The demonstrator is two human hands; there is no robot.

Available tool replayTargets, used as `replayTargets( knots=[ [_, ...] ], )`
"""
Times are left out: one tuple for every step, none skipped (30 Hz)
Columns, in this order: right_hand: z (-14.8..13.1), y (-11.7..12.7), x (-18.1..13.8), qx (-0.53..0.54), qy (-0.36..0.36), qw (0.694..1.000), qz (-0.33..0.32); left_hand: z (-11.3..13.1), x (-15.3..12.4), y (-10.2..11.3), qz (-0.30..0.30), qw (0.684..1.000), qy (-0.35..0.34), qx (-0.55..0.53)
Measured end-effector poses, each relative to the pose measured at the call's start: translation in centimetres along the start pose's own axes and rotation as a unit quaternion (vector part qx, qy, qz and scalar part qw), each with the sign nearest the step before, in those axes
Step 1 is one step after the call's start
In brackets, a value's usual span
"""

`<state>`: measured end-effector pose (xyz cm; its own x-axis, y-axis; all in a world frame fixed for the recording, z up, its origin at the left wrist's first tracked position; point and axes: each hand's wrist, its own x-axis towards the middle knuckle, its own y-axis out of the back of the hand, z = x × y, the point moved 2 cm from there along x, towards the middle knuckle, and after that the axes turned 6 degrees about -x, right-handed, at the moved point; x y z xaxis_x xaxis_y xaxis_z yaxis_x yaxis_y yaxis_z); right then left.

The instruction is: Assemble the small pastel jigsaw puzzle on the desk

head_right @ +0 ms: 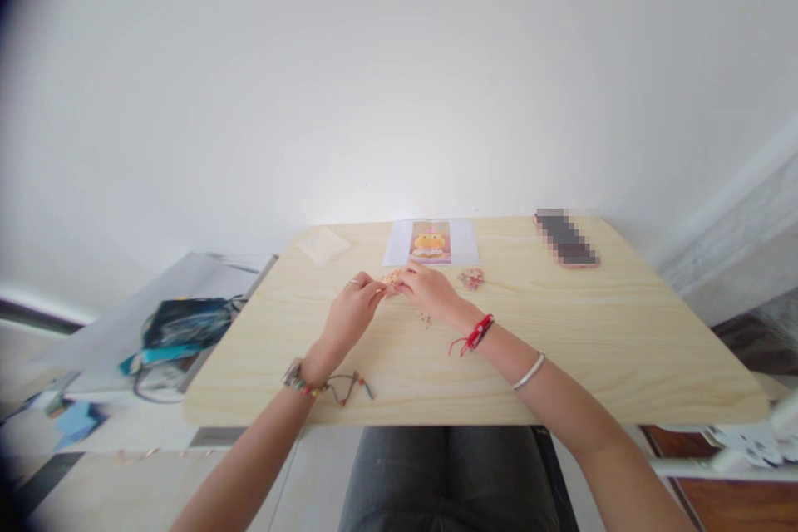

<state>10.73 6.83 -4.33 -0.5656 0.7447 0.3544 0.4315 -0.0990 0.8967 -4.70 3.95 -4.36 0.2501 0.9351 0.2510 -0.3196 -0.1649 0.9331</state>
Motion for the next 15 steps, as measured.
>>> replayTargets(
  knots=[
    [-0.1,-0.3,0.5,-0.002,0.004,1.0,-0.003,-0.3,0.0,0.0,-0.001,1.0,0.004,0.019],
    [-0.3,-0.6,0.9,-0.006,0.006,1.0,-0.007,-0.7,0.1,-0.1,0.0,0.999,0.008,0.034],
    [-0.4,-0.8,1.3,-0.013,0.006,1.0,-0.013,-1.0,0.2,-0.2,-0.001,0.999,0.011,0.045],
    [-0.5,-1.0,1.7,-0.022,0.003,1.0,-0.019,-1.2,0.4,-0.3,-0.003,0.999,0.013,0.052],
    [-0.5,-1.2,2.0,-0.032,-0.001,0.999,-0.026,-1.4,0.6,-0.5,-0.007,0.998,0.015,0.057],
    [-0.5,-1.3,2.2,-0.044,-0.006,0.998,-0.032,-1.6,0.7,-0.6,-0.013,0.998,0.016,0.06],
    [-0.5,-1.4,2.4,-0.056,-0.01,0.998,-0.037,-1.7,0.9,-0.8,-0.019,0.998,0.016,0.061],
    [-0.5,-1.5,2.5,-0.067,-0.014,0.997,-0.041,-1.7,1.1,-0.9,-0.024,0.998,0.016,0.061],
    [-0.4,-1.5,2.6,-0.076,-0.019,0.996,-0.043,-1.7,1.3,-0.9,-0.027,0.998,0.017,0.061],
    [-0.4,-1.5,2.5,-0.084,-0.025,0.995,-0.045,-1.7,1.4,-1.0,-0.029,0.998,0.02,0.06],
    [-0.3,-1.4,2.4,-0.089,-0.031,0.995,-0.046,-1.7,1.4,-1.0,-0.03,0.998,0.022,0.06],
    [-0.2,-1.3,2.2,-0.089,-0.036,0.994,-0.046,-1.7,1.3,-0.9,-0.03,0.997,0.026,0.059],
    [0.0,-1.2,1.8,-0.086,-0.037,0.995,-0.046,-1.6,1.2,-0.9,-0.029,0.997,0.03,0.06],
    [0.1,-1.0,1.4,-0.081,-0.037,0.995,-0.045,-1.6,1.1,-0.8,-0.027,0.997,0.033,0.059],
    [0.3,-0.8,0.9,-0.075,-0.037,0.996,-0.044,-1.5,0.8,-0.7,-0.025,0.997,0.036,0.057]
  ],
)
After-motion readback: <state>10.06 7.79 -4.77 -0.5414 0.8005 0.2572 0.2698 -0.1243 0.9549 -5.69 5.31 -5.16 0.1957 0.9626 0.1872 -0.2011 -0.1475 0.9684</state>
